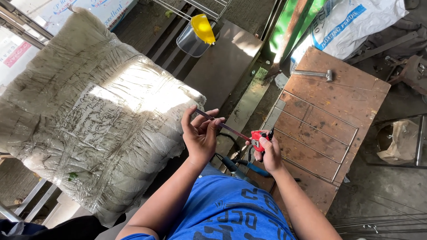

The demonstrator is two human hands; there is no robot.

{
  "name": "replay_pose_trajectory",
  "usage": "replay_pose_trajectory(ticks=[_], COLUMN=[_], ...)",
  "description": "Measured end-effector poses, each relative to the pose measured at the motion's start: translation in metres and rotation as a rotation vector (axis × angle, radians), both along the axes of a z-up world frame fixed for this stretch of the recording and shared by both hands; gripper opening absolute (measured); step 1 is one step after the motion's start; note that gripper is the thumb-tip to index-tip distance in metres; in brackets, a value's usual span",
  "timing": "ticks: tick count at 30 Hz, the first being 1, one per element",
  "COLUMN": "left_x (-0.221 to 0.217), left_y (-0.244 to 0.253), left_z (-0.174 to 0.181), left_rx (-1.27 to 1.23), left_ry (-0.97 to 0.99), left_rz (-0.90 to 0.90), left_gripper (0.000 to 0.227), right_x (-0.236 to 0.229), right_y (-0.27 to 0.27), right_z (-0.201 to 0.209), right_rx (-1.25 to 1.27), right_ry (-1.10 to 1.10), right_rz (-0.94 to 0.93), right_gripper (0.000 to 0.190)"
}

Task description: The person measures a long metal rod using a tape measure and marks it with a pen. They then use an angle grinder to cut the rod at the marked spot, creating sparks. The person handles the metal rod and the tools throughout the process.

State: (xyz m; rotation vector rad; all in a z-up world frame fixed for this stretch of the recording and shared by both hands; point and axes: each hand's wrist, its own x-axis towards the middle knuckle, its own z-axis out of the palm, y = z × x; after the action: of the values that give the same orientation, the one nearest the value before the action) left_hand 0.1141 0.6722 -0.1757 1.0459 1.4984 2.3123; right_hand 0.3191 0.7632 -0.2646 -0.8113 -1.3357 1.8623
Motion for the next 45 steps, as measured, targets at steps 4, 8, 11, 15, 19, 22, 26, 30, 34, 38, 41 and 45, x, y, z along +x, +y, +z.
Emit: replay_pose_trajectory(ticks=[4, 8, 11, 15, 19, 22, 26, 30, 34, 38, 41, 45], left_x=[0.002, 0.0, -0.001, 0.004, 0.006, 0.006, 0.004, 0.001, -0.001, -0.002, -0.005, -0.01], left_y=[0.0, 0.0, 0.002, 0.004, 0.006, 0.005, 0.005, 0.004, 0.002, 0.001, 0.0, -0.002], left_z=[0.008, 0.012, 0.014, 0.012, 0.011, 0.014, 0.016, 0.016, 0.019, 0.02, 0.016, 0.005], left_rx=[-0.018, -0.009, -0.002, 0.01, 0.022, 0.015, -0.013, 0.004, 0.005, -0.009, -0.034, -0.092], left_ry=[0.004, 0.045, 0.047, 0.007, 0.011, 0.016, 0.031, 0.05, 0.051, 0.039, 0.025, -0.009], left_rz=[0.023, 0.043, 0.041, 0.018, 0.033, 0.032, 0.045, 0.051, 0.045, 0.037, 0.04, 0.074], left_gripper=[0.073, 0.075, 0.073, 0.069, 0.071, 0.07, 0.074, 0.076, 0.07, 0.067, 0.066, 0.068], right_x=[-0.002, -0.005, -0.007, -0.006, -0.006, -0.006, -0.006, -0.007, -0.008, -0.008, -0.011, -0.017], right_y=[-0.003, -0.003, -0.002, -0.001, -0.002, -0.003, -0.003, -0.002, -0.001, -0.003, -0.003, -0.005], right_z=[0.001, 0.002, 0.003, 0.003, 0.006, 0.002, 0.001, 0.001, 0.004, 0.001, -0.007, -0.015], right_rx=[-0.027, -0.023, -0.02, -0.031, -0.03, -0.034, -0.037, -0.042, -0.035, -0.049, -0.069, -0.091], right_ry=[0.006, 0.028, 0.039, 0.049, 0.059, 0.074, 0.091, 0.118, 0.12, 0.104, 0.088, 0.065], right_rz=[-0.018, -0.036, -0.046, -0.048, -0.057, -0.068, -0.069, -0.069, -0.064, -0.064, -0.062, -0.052], right_gripper=[0.045, 0.047, 0.047, 0.046, 0.046, 0.045, 0.045, 0.046, 0.046, 0.046, 0.046, 0.046])
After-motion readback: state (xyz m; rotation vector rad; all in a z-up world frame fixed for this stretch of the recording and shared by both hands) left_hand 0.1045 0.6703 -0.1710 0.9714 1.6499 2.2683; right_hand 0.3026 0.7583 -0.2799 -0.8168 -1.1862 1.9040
